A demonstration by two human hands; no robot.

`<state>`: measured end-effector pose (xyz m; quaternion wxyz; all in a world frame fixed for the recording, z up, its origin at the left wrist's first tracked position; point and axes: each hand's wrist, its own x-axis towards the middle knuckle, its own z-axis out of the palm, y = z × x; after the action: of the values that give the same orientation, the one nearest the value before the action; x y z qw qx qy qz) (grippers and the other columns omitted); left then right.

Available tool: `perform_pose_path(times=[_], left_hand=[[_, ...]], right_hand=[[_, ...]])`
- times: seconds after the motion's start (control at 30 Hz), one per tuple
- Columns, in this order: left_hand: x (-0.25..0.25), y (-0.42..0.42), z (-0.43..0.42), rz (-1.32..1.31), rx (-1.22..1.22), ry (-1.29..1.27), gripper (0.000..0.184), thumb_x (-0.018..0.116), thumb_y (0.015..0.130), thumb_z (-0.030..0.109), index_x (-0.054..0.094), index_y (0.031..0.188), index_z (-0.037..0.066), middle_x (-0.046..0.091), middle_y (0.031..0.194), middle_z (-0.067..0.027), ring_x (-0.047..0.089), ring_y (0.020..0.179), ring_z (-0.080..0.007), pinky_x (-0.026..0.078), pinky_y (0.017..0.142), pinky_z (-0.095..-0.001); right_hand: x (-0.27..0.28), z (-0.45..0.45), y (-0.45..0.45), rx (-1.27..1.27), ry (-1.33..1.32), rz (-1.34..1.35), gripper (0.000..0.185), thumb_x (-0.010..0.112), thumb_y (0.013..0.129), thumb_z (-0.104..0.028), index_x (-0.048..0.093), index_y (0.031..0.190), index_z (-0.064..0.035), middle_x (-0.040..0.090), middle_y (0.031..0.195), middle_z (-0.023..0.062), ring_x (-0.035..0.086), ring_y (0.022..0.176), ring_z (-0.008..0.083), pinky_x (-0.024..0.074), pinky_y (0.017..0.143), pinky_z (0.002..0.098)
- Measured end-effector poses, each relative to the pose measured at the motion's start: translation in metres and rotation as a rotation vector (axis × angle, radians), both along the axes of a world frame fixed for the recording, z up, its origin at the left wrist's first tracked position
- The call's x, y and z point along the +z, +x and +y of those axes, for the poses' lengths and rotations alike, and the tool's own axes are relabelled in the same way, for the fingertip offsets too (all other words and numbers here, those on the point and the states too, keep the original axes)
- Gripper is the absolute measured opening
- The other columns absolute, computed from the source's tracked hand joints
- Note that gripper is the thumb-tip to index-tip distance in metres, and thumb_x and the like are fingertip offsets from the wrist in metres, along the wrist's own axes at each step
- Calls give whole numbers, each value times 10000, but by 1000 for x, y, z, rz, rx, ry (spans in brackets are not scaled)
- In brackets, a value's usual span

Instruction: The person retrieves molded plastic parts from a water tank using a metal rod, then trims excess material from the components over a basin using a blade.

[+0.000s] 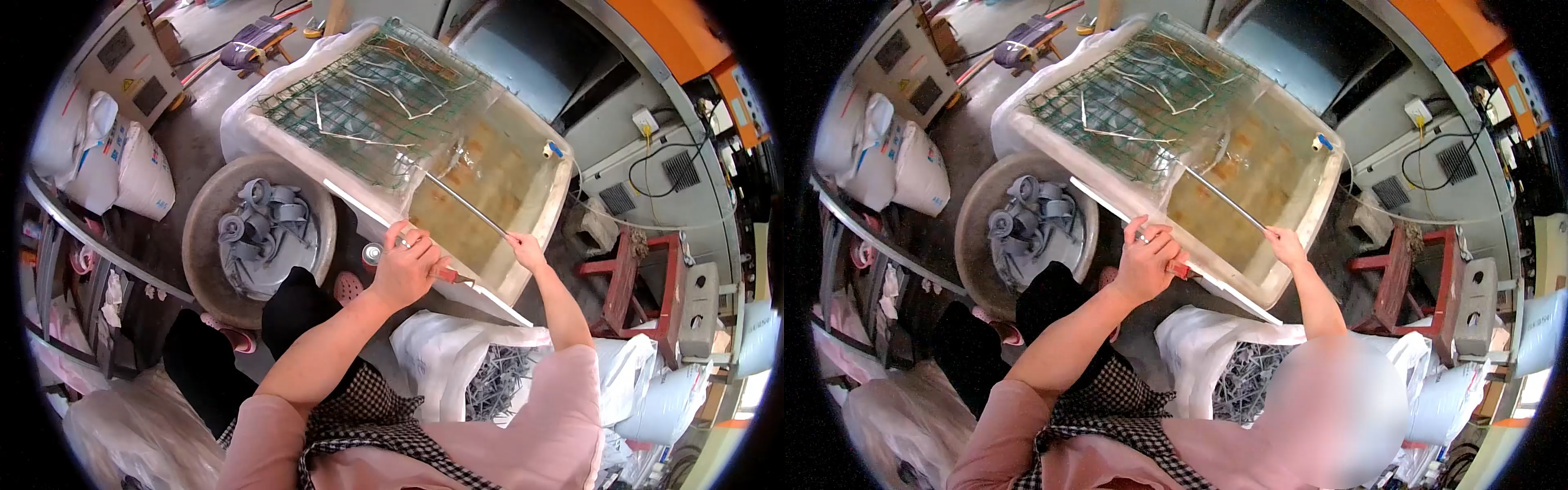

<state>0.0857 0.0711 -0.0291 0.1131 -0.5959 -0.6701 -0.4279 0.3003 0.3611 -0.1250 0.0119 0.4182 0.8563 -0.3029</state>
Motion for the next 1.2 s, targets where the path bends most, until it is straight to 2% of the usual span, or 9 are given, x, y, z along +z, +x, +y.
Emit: perform_pose_path(times=[0.1,0.17,0.37,0.57,0.7,0.8,0.97,1.13,1.2], left_hand=[[0,-3,2,-5,5,4,201,620,775,188,479,659,105,508,702,-23,553,885,-209,285,954,-451],[-1,-4,4,-17,-4,2,208,621,775,189,474,655,104,510,702,-21,555,888,-206,284,956,-452],[-1,0,9,-24,12,20,212,622,781,197,474,660,105,519,708,-23,559,902,-207,283,965,-443],[0,-1,6,-1,-3,22,188,631,773,181,485,684,102,544,757,-22,551,980,-208,263,995,-440],[4,-1,7,-8,-46,-16,134,640,766,172,530,757,96,562,867,-36,523,1053,-219,235,1028,-450],[4,-1,10,-39,-84,-17,238,637,762,150,580,982,75,528,1069,-109,450,1163,-268,167,1077,-486],[10,-11,9,11,-125,-84,341,624,762,124,562,1094,76,506,1123,-127,378,1239,-287,160,1086,-499],[10,-25,3,42,-209,-136,425,623,756,125,526,1167,73,475,1181,-126,328,1280,-304,163,1095,-502],[12,-28,4,57,-200,-152,439,624,754,130,519,1177,74,474,1183,-127,325,1281,-309,166,1094,-502]], right_hand=[[-19,7,-31,17,28,79,285,554,863,-265,635,1038,-54,650,868,173,625,803,299,472,737,347],[-26,6,-57,26,96,140,269,564,868,-244,631,1014,-29,579,638,124,527,578,182,436,583,303],[-40,10,-88,-26,29,150,259,553,864,-281,642,1017,-91,614,707,138,606,668,237,464,621,329],[99,-23,5,-58,389,-289,329,517,847,-404,652,1028,-165,635,953,154,591,923,339,470,805,411],[173,-56,96,-76,461,-241,278,568,827,-347,670,956,-123,641,871,158,605,831,358,484,724,420],[188,-67,151,-147,446,-244,258,611,806,-313,680,948,-110,644,860,167,611,830,350,483,728,409],[197,-83,173,-169,420,-221,262,608,806,-298,682,918,-72,643,838,178,612,816,358,484,721,393],[215,-70,215,-193,263,-134,231,600,804,-153,647,916,44,595,618,92,539,583,117,432,566,291],[219,-65,221,-166,327,-107,229,600,809,-151,642,903,54,610,661,108,559,616,129,437,590,286]])
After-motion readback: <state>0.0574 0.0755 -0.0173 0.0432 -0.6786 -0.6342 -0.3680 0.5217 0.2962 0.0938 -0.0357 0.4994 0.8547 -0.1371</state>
